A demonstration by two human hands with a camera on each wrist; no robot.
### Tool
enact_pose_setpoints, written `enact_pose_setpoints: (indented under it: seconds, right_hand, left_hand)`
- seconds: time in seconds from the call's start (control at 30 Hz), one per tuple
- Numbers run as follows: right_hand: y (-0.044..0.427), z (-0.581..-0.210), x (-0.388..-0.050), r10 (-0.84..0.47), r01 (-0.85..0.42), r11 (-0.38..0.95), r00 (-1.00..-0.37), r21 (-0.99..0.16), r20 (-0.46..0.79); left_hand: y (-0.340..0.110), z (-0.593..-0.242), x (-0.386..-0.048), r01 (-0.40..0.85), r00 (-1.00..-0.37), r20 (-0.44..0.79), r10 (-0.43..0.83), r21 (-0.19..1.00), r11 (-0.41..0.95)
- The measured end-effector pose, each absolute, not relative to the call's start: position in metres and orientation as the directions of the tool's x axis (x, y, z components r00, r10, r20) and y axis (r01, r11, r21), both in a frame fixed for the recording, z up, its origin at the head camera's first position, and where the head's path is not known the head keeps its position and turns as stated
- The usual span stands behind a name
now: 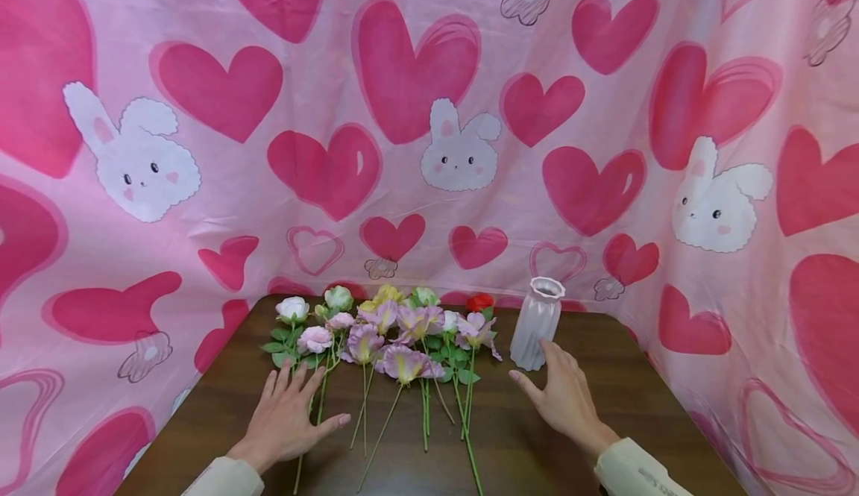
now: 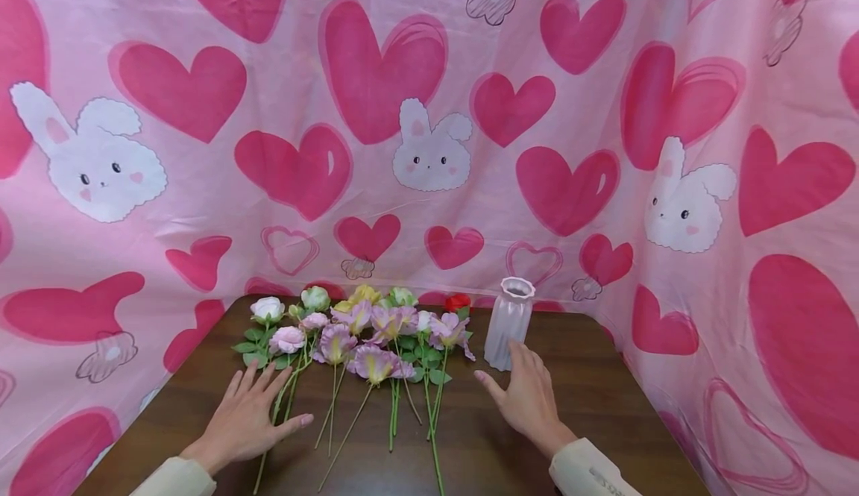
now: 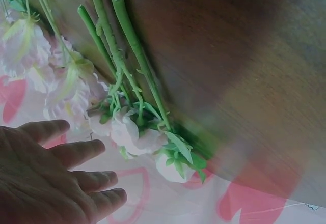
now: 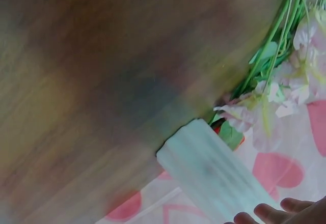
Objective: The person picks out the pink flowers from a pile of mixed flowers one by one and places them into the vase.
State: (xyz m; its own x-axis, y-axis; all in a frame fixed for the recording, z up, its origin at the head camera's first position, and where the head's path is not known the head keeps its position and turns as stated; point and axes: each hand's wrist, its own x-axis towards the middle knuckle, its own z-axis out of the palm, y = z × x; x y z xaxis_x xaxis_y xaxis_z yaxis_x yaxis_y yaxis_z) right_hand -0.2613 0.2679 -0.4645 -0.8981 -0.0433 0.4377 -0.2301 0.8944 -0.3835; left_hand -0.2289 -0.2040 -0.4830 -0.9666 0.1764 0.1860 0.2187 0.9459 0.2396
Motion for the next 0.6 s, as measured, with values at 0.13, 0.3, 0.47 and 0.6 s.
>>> enact_pose_setpoints:
  seconds: [0.13,0.3,0.47,0.6]
  right_hand:
    - [0.262,-0.470,-0.256,-0.055,-0.248,0.892,-0.890,-0.379,0.452]
    - [0.255,-0.475,-0.250,-0.081,-0.286,0.880,-0.876,-0.378,0.475]
    - [0.250,-0.479,-0.247,-0.087,-0.292,0.879,-0.876,-0.378,0.474]
    - [0.247,-0.481,-0.246,-0.082,-0.275,0.880,-0.892,-0.388,0.444]
  left_hand:
    - [-0.204,-0.483,-0.229,0.223,-0.964,0.195,0.178,0.234,0.946]
    - [-0.201,-0.485,-0.229,0.224,-0.963,0.201,0.178,0.242,0.944]
    - [-0.199,-0.487,-0.230,0.218,-0.967,0.187,0.172,0.259,0.941]
    - [-0.198,-0.487,-0.231,0.207,-0.971,0.172,0.165,0.267,0.941]
